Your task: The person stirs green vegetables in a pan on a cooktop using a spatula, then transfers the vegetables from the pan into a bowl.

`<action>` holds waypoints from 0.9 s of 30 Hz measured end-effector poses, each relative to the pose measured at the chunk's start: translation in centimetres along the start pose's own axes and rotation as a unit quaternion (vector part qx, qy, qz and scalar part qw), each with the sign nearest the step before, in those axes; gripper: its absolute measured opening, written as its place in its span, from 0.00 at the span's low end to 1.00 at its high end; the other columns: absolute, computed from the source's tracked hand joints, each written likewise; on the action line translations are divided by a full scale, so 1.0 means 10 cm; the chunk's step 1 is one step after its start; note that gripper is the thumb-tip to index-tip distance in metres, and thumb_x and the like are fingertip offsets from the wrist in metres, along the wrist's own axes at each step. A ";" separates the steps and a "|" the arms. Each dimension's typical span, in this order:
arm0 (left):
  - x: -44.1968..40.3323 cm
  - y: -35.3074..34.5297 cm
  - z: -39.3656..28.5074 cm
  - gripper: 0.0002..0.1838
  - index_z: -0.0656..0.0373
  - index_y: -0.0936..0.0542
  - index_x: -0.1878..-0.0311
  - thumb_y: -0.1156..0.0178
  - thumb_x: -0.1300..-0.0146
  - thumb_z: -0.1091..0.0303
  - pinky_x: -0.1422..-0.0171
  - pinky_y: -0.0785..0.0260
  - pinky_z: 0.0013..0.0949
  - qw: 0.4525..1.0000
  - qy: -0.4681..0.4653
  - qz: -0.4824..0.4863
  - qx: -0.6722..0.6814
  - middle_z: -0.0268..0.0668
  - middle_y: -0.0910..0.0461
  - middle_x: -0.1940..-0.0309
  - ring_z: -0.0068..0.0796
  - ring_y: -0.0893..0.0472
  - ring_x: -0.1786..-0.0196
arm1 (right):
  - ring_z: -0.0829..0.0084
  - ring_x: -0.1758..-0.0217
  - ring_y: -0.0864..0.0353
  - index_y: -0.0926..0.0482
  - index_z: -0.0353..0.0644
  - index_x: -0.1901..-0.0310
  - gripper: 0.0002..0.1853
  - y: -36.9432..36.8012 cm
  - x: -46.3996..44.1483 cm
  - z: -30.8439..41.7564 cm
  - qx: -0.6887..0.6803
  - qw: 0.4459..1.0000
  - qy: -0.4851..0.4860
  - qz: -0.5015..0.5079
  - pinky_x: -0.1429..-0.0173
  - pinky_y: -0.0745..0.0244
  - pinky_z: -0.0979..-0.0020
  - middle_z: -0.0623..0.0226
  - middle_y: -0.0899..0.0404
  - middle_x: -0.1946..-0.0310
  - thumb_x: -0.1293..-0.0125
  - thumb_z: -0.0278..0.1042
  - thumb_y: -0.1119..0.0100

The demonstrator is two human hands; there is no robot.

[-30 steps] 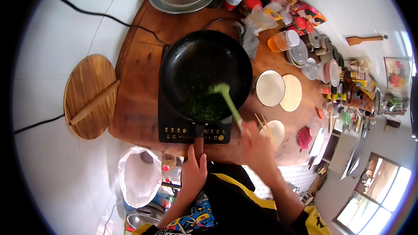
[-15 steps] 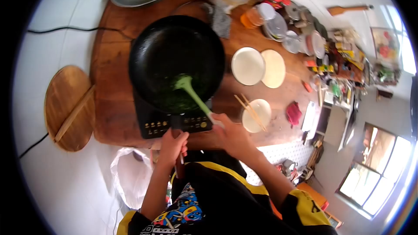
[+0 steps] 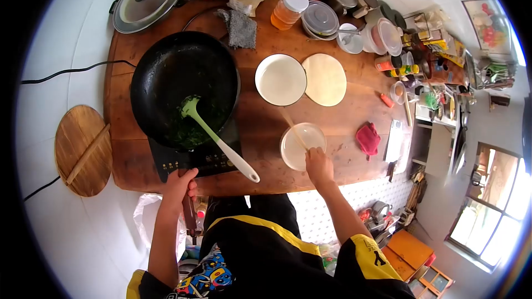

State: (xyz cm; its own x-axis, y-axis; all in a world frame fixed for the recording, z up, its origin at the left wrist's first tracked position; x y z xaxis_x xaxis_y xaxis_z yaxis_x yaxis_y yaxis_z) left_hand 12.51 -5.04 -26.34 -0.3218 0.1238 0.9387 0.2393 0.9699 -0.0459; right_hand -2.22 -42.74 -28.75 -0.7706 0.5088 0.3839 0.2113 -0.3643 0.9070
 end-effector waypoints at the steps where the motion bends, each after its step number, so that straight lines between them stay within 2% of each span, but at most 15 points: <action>1: 0.03 -0.02 -0.01 0.12 0.52 0.31 0.66 0.37 0.35 0.63 0.80 0.38 0.29 1.000 0.009 -0.001 0.003 0.25 0.33 0.83 0.17 0.34 0.84 | 0.46 0.62 0.19 0.26 0.40 0.60 0.10 0.17 -0.04 0.08 -0.004 1.000 0.005 -0.002 0.60 0.23 0.50 0.52 0.23 0.63 0.33 0.38 0.42; 4: 0.01 -0.02 -0.04 0.13 0.52 0.31 0.67 0.37 0.35 0.62 0.80 0.39 0.29 1.000 0.001 -0.002 0.015 0.25 0.34 0.83 0.18 0.35 0.84 | 0.45 0.64 0.19 0.26 0.38 0.63 0.10 0.70 -0.34 0.28 -0.065 0.997 -0.011 -0.047 0.62 0.23 0.50 0.50 0.23 0.64 0.32 0.37 0.44; 6: -0.03 -0.02 0.02 0.13 0.52 0.32 0.66 0.37 0.35 0.62 0.79 0.39 0.29 1.000 0.002 0.018 -0.004 0.25 0.34 0.82 0.18 0.35 0.83 | 0.53 0.66 0.16 0.26 0.41 0.65 0.07 0.84 -0.80 0.66 0.025 0.990 0.114 -0.074 0.63 0.19 0.56 0.56 0.23 0.62 0.31 0.34 0.46; 8: -0.02 -0.01 0.02 0.13 0.52 0.32 0.67 0.37 0.35 0.62 0.79 0.38 0.29 1.000 0.001 -0.001 -0.009 0.25 0.33 0.82 0.18 0.35 0.83 | 0.48 0.63 0.17 0.24 0.39 0.63 0.08 0.79 -1.28 0.90 0.011 0.986 0.143 -0.081 0.60 0.19 0.53 0.50 0.21 0.63 0.33 0.36 0.43; 9: -0.01 0.00 0.00 0.13 0.52 0.32 0.67 0.37 0.35 0.61 0.78 0.38 0.29 1.000 0.002 -0.006 -0.018 0.25 0.33 0.82 0.17 0.34 0.82 | 0.48 0.63 0.17 0.24 0.39 0.63 0.08 0.74 -1.48 0.98 0.006 0.985 0.155 -0.079 0.60 0.19 0.53 0.50 0.21 0.63 0.33 0.36 0.43; 11: 0.02 0.02 -0.03 0.13 0.52 0.32 0.67 0.37 0.35 0.61 0.78 0.38 0.29 1.000 0.003 -0.013 -0.010 0.25 0.33 0.82 0.17 0.34 0.82 | 0.56 0.58 0.15 0.22 0.41 0.61 0.06 0.52 -1.76 1.07 0.110 0.981 0.158 -0.015 0.57 0.17 0.61 0.54 0.21 0.58 0.32 0.33 0.45; 14: 0.06 0.00 -0.06 0.14 0.52 0.32 0.67 0.36 0.35 0.61 0.77 0.37 0.30 1.000 0.008 -0.011 -0.002 0.25 0.32 0.81 0.18 0.33 0.81 | 0.56 0.55 0.15 0.22 0.40 0.59 0.09 0.47 -1.87 1.06 0.128 0.977 0.166 0.049 0.55 0.17 0.61 0.54 0.21 0.57 0.33 0.36 0.43; 15: 0.07 -0.01 -0.09 0.14 0.53 0.31 0.67 0.35 0.36 0.62 0.76 0.37 0.29 1.000 0.008 -0.017 -0.008 0.27 0.31 0.80 0.20 0.32 0.81 | 0.55 0.53 0.16 0.21 0.40 0.58 0.12 0.49 -1.90 1.03 0.118 0.981 0.146 0.056 0.53 0.18 0.58 0.53 0.21 0.56 0.34 0.40 0.40; 18: 0.07 0.01 -0.07 0.13 0.55 0.30 0.67 0.34 0.37 0.63 0.75 0.35 0.30 1.000 0.015 -0.014 -0.014 0.30 0.29 0.79 0.22 0.30 0.80 | 0.54 0.52 0.17 0.22 0.40 0.58 0.14 0.58 -1.93 0.95 0.052 0.983 0.148 0.092 0.51 0.20 0.56 0.54 0.20 0.56 0.37 0.42 0.36; 22: -0.04 0.05 -0.06 0.12 0.56 0.29 0.66 0.33 0.38 0.65 0.73 0.32 0.32 0.999 0.000 0.010 -0.034 0.32 0.27 0.78 0.26 0.28 0.79 | 0.53 0.51 0.18 0.21 0.41 0.55 0.17 0.69 -2.01 0.87 0.042 0.986 0.133 0.093 0.49 0.21 0.55 0.55 0.20 0.56 0.40 0.43 0.32; 24: -0.07 0.04 -0.05 0.12 0.56 0.29 0.66 0.34 0.38 0.66 0.73 0.33 0.32 1.000 0.005 0.026 -0.009 0.31 0.28 0.79 0.25 0.29 0.79 | 0.52 0.52 0.18 0.21 0.41 0.53 0.18 0.65 -2.04 0.81 -0.020 0.984 0.118 0.131 0.49 0.21 0.56 0.54 0.19 0.56 0.41 0.42 0.32; 27: -0.07 0.00 -0.05 0.12 0.56 0.29 0.67 0.33 0.38 0.67 0.73 0.34 0.31 0.998 0.011 0.053 0.033 0.29 0.29 0.79 0.22 0.29 0.79 | 0.53 0.51 0.18 0.22 0.40 0.50 0.20 0.76 -1.98 0.84 -0.030 0.984 0.140 0.108 0.50 0.21 0.56 0.53 0.18 0.56 0.41 0.40 0.31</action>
State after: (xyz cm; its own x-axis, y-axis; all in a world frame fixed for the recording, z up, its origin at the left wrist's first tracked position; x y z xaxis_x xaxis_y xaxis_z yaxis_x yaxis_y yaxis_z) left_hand 13.16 -5.22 -26.79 -0.2784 0.2231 0.9342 0.2092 0.9634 -0.1678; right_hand 19.69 -49.04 -27.96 -0.8486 0.1820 0.4967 0.3595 -0.4903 0.7939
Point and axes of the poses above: each hand's wrist, its own x-axis away from the middle knuckle, its own y-axis out of the back of the hand, z = x × y, the point moved 8 cm from there along -x, towards the middle knuckle
